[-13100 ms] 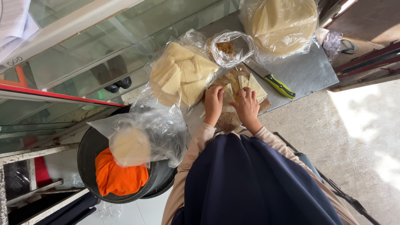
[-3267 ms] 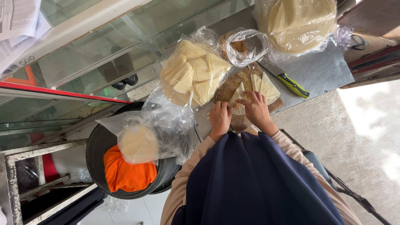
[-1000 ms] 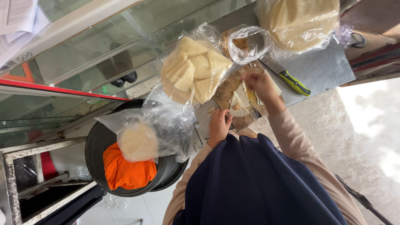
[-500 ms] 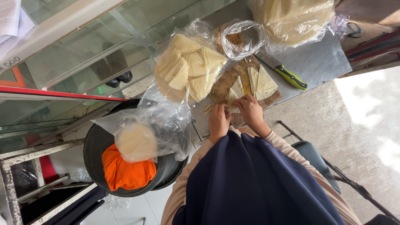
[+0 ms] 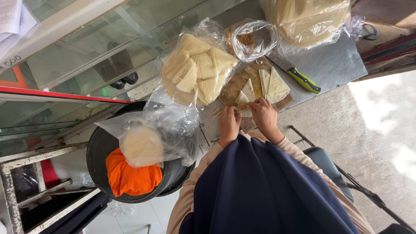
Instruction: The person places a square wrapper on a wooden board, adds a small amount of filling from a container, and folds the wrapper into a triangle. They continue this process, handling several wrappers and filling portions by hand.
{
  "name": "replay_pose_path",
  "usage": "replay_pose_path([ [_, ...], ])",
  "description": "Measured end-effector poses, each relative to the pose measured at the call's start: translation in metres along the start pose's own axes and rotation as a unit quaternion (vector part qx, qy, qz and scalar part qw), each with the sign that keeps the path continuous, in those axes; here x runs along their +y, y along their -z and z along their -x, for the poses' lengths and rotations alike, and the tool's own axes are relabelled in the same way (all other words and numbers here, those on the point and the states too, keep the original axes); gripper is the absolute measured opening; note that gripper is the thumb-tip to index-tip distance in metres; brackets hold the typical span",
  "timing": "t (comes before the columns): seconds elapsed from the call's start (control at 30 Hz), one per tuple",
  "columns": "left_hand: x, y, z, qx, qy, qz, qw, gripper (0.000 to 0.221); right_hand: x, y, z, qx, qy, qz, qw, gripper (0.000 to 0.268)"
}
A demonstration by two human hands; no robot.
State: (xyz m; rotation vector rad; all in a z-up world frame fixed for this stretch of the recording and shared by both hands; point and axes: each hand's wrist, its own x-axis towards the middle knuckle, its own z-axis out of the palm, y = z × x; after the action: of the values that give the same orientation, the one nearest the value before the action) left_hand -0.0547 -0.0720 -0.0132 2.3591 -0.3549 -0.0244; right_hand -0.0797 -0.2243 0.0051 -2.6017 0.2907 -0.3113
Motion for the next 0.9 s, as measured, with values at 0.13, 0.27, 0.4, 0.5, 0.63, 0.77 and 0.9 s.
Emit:
replay_pose_path([
  [0.13, -0.006, -0.007, -0.003, 0.001, -0.001, -0.024, 1.000, 0.015, 0.001, 0.003, 0.002, 0.006, -0.005, -0.010, 1.000, 0.008],
  [0.27, -0.009, -0.014, -0.003, 0.004, -0.016, -0.044, 0.999, 0.013, -0.002, 0.004, 0.003, 0.024, -0.009, 0.004, 1.000, 0.010],
  [0.4, -0.004, -0.010, -0.002, 0.012, -0.030, -0.071, 0.997, 0.024, -0.003, 0.010, 0.009, 0.004, -0.039, -0.011, 0.999, 0.009],
  [0.5, 0.004, -0.005, 0.000, -0.017, -0.014, -0.107, 0.994, 0.033, -0.002, 0.015, 0.016, -0.015, -0.063, -0.008, 0.998, 0.030],
  [0.63, 0.012, -0.006, 0.001, -0.028, -0.017, -0.156, 0.987, 0.033, -0.006, 0.011, 0.023, 0.002, -0.068, -0.002, 0.998, 0.038],
  [0.77, 0.011, -0.010, 0.000, -0.041, -0.006, -0.140, 0.989, 0.025, -0.004, 0.006, 0.023, 0.006, -0.072, -0.016, 0.997, 0.036],
  [0.9, 0.005, -0.013, 0.001, -0.033, -0.010, -0.084, 0.996, 0.018, 0.000, 0.003, 0.023, -0.003, -0.083, -0.034, 0.996, 0.036],
])
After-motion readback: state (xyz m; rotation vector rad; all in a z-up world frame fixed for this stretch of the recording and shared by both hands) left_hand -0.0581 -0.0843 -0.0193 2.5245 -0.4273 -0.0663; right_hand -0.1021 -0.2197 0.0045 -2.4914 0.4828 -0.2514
